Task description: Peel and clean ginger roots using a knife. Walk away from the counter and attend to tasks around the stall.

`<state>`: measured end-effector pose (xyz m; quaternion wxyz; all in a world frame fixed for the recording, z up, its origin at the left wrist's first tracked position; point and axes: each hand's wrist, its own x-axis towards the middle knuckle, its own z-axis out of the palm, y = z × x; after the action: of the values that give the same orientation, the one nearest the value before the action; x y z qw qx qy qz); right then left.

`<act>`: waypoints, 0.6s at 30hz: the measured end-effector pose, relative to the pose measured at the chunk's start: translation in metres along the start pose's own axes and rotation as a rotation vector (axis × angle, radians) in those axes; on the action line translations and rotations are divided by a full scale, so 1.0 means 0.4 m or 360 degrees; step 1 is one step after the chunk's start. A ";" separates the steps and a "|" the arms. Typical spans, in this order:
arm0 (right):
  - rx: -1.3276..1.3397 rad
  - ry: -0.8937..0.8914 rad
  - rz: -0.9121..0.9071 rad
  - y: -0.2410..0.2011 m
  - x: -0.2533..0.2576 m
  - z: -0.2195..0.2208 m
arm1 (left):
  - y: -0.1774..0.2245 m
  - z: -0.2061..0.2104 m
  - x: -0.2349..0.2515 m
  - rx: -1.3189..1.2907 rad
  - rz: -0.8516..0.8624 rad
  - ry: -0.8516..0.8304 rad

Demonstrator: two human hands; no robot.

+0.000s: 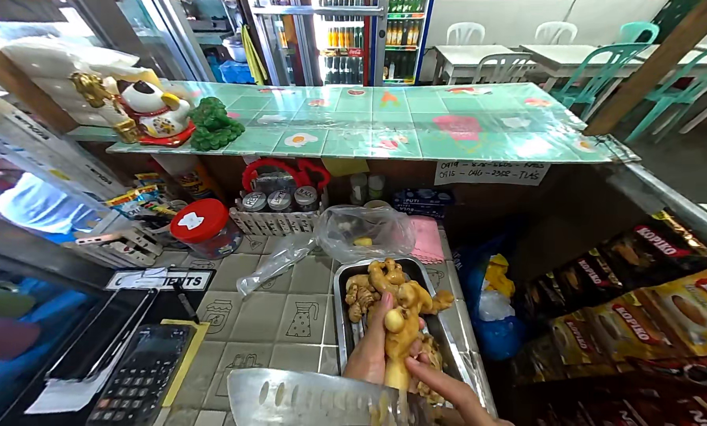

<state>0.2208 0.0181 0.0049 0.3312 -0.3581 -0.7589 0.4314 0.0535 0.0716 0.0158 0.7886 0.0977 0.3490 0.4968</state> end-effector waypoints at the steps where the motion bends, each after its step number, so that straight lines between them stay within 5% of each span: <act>1: -0.0008 0.0008 -0.0011 0.000 0.001 0.000 | 0.003 0.002 0.001 0.0015 -0.0008 0.0001; 18: -0.0139 0.0132 -0.0007 -0.014 0.011 0.016 | -0.011 -0.004 0.008 -0.0147 0.0128 0.0042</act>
<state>0.2120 0.0170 0.0081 0.3474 -0.3882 -0.7633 0.3821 0.0564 0.0718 0.0111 0.7670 0.0686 0.3319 0.5449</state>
